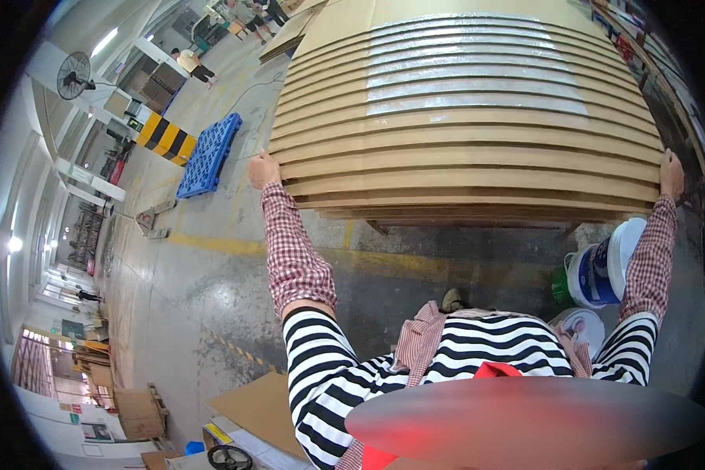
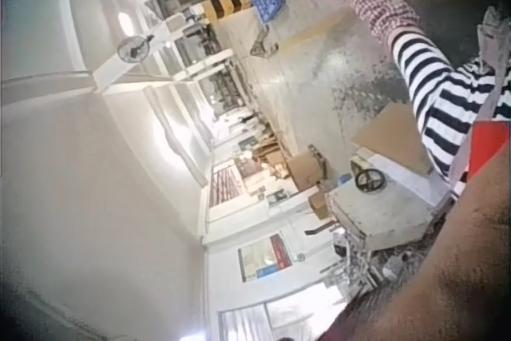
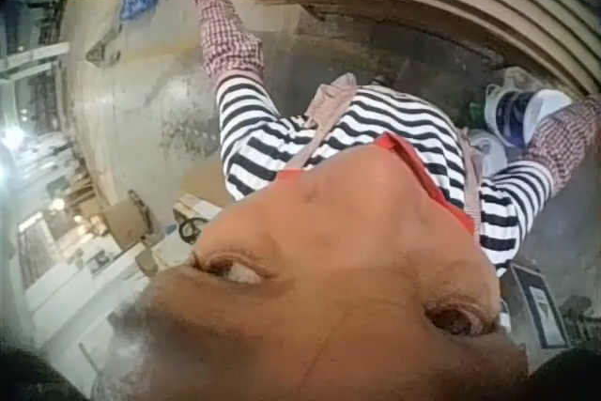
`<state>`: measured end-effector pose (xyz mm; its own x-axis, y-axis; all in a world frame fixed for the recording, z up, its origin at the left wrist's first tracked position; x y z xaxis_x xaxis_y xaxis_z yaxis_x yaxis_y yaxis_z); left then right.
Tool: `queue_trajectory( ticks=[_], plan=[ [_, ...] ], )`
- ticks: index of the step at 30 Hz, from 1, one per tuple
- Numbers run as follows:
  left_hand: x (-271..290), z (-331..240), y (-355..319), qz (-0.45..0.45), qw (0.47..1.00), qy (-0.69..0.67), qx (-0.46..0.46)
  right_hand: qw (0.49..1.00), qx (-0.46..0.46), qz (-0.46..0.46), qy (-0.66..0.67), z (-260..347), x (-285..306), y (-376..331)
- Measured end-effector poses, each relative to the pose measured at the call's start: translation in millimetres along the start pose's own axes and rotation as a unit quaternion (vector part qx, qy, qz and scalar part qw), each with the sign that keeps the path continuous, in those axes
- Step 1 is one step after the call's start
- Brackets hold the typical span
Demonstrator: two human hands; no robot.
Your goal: Applying glue with a brush to the edges of a stack of folded cardboard sheets.
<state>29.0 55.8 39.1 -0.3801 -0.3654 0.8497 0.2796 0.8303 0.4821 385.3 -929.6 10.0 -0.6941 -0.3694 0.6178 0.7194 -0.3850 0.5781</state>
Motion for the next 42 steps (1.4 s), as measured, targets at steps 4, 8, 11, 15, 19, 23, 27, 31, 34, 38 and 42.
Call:
queue_trajectory(
  ticks=[4,8,11,15,19,23,27,31,34,38,42],
  plan=[
    [12.6,-0.1,0.3,-0.048,0.999,0.023,0.01,0.999,-0.029,0.008,0.016,4.5,3.3,1.9],
    [12.1,-0.6,-1.7,-0.057,0.998,0.018,0.011,0.997,-0.05,0.06,-0.007,-27.1,-13.0,19.9],
    [11.1,2.0,-7.0,-0.055,0.998,0.002,0.024,0.998,-0.043,0.033,0.01,-29.6,-12.5,19.8],
    [7.5,7.2,7.6,-0.039,0.999,0.024,0.0,0.997,-0.055,0.046,-0.016,-38.2,-22.9,27.7],
    [6.7,-3.3,5.7,-0.017,1.0,0.013,0.007,0.997,-0.038,0.038,-0.06,-42.1,-22.6,30.9],
    [9.1,-3.5,1.9,-0.039,0.999,-0.026,0.02,0.997,-0.028,-0.033,-0.06,-46.9,-6.5,30.3],
    [11.5,19.6,11.6,-0.089,0.996,-0.015,-0.015,0.994,-0.003,-0.102,-0.045,-33.3,4.2,28.8],
    [-6.9,9.4,6.9,0.031,0.998,-0.052,0.005,0.997,0.003,-0.032,-0.067,-47.4,-7.7,39.8],
    [-12.8,10.0,10.3,0.047,0.997,-0.054,0.005,0.997,0.009,0.03,-0.066,-45.8,-26.2,38.2],
    [-20.0,5.4,12.8,0.053,0.996,-0.062,-0.023,0.995,0.002,0.058,-0.079,-49.3,-40.1,39.2],
    [-30.7,7.9,20.6,0.037,0.995,-0.07,-0.064,0.995,0.018,0.078,-0.059,-67.4,-58.4,46.1]
  ],
)
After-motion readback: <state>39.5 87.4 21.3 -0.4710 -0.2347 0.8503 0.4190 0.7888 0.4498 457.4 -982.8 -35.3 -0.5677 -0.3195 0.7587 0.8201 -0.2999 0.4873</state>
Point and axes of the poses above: each hand's wrist, its own y-axis towards the middle knuckle, its own x-axis out of the back of the hand, z = x × y, the point moved 10 cm from there along y, towards the middle knuckle, and after that the axes turned 15 degrees about y, right-handed, at the moved point
